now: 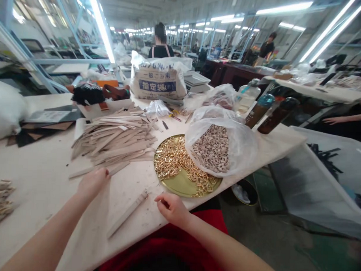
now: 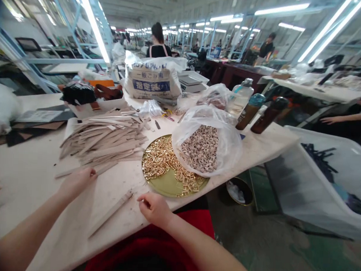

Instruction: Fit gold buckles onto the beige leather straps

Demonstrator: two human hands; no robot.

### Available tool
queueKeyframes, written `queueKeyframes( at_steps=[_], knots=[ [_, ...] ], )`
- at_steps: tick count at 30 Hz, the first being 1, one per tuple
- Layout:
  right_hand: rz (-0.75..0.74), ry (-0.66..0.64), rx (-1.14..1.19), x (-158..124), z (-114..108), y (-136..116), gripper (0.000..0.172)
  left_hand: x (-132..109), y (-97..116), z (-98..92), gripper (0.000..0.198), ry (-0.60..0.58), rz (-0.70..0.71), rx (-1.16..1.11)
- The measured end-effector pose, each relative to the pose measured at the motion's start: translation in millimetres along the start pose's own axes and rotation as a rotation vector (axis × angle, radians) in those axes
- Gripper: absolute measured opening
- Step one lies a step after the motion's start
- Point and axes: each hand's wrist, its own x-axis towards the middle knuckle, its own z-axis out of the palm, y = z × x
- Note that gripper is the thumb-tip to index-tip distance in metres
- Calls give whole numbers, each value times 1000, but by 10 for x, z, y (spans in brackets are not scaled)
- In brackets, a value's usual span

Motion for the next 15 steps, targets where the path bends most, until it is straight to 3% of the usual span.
queueKeyframes(
  at_steps=[3, 5, 6, 9, 12, 15],
  knots=[
    [4, 82, -116, 31, -273, 4, 20, -128, -30, -4, 19, -22, -34, -65],
    [64, 197, -360, 116, -645, 63, 22, -268, 61, -61, 18, -11, -60, -112],
    [151, 248, -548, 168, -874, 114, 24, -361, 151, -111, 18, 14, -61, -149],
    [287, 299, -706, 309, -1572, 342, 26, -737, 582, -316, 19, 80, 5, -423],
    [436, 235, -839, 400, -2011, 637, 22, -1144, 1114, -484, 19, -162, -14, -1054],
    [527, 135, -937, 463, -2119, 913, 20, -1407, 1504, -494, 15, -444, -123, -1549]
  ],
)
